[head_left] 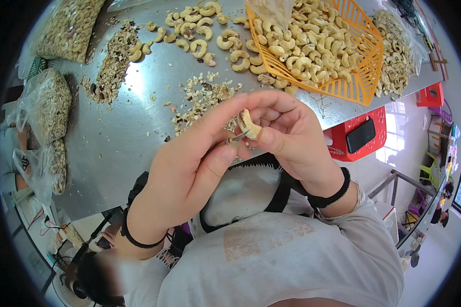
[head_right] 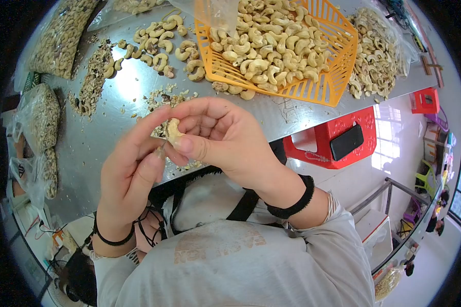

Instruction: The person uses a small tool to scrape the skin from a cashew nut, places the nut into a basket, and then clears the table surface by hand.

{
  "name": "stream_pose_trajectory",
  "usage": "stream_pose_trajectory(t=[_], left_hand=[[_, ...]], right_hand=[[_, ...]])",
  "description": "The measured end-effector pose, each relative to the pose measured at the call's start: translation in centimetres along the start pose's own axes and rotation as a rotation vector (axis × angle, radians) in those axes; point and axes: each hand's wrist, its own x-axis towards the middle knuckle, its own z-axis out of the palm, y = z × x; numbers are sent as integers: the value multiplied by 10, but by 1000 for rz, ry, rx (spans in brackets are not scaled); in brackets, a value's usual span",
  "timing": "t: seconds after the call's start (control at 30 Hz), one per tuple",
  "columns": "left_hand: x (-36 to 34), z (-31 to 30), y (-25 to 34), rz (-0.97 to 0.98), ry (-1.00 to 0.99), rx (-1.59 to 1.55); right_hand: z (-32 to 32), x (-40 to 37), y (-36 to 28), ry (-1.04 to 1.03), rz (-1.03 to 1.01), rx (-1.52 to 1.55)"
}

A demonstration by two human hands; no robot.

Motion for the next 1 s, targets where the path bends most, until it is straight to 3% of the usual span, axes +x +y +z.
stream_pose_trajectory(t=[0.3, 0.37, 0.57, 0.7, 0.87, 1.0], left_hand=[[0, -3, -1, 19, -23, 30], [2, -2, -6, 210, 14, 216], [5, -2, -9, 385, 112, 460], [3, -4, -6, 359, 99, 454], [-3, -1, 1, 50, 68, 16], [-2, -5, -1, 63, 13, 49]], right_hand=[[1, -2, 0, -23, -47, -51], [2, -2, 0, -12, -54, -54], [0, -3, 2, -15, -127, -174], [0, -4, 0, -24, -95, -170], [2, -3, -4, -29, -68, -80], [2, -3, -3, -33, -50, -62]])
